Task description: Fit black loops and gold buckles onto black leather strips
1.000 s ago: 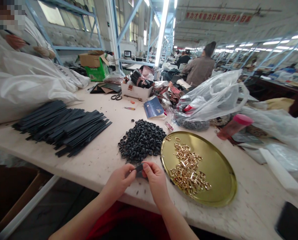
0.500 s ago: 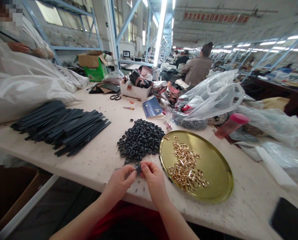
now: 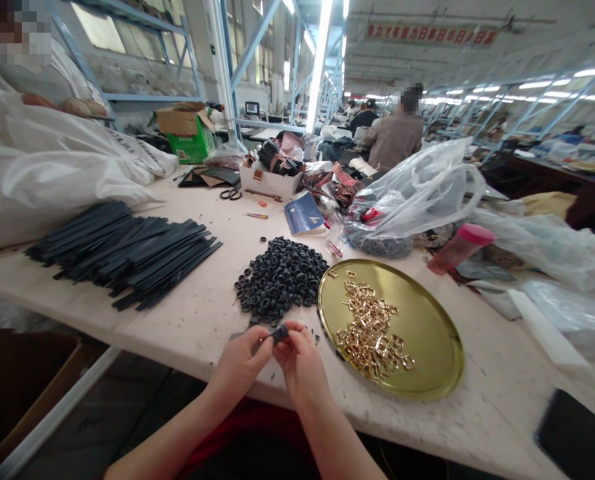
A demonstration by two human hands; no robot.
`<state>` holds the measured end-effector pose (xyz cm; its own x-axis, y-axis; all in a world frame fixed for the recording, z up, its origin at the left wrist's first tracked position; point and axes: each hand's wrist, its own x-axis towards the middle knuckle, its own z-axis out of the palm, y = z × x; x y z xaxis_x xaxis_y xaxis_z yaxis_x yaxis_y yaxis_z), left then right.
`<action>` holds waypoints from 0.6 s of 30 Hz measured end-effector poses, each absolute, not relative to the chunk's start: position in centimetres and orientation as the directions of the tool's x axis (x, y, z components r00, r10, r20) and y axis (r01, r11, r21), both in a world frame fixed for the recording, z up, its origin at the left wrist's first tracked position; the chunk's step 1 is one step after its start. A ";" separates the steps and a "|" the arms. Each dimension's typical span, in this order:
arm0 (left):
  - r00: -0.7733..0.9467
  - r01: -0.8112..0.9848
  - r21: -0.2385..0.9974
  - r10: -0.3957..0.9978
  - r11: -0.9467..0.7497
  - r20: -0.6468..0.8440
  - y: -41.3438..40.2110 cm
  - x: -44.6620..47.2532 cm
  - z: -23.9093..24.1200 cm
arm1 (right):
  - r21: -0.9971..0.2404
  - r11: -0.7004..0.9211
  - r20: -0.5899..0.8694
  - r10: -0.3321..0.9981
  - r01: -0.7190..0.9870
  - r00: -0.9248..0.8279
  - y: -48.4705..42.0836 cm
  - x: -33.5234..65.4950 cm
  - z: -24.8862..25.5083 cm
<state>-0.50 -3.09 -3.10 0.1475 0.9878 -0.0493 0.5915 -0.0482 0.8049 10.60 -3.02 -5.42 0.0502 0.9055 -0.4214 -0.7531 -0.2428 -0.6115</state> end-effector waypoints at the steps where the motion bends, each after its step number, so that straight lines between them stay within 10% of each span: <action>1: 0.148 0.601 0.798 0.987 -0.046 -0.054 -3.1 -0.5 -3.1 | -0.642 -0.242 -0.404 0.913 -0.727 0.053 -3.0 10.7 -5.4; 10: 0.188 0.589 0.804 0.981 -0.083 -0.036 -3.0 -0.7 -2.9 | -0.998 -0.023 -0.013 0.988 0.061 0.157 -3.9 12.2 -5.4; 18: 0.331 0.440 0.894 0.941 -0.085 -0.073 -2.3 -1.3 -3.1 | -0.994 -0.106 -0.107 0.994 -0.020 0.016 -3.0 13.3 -4.8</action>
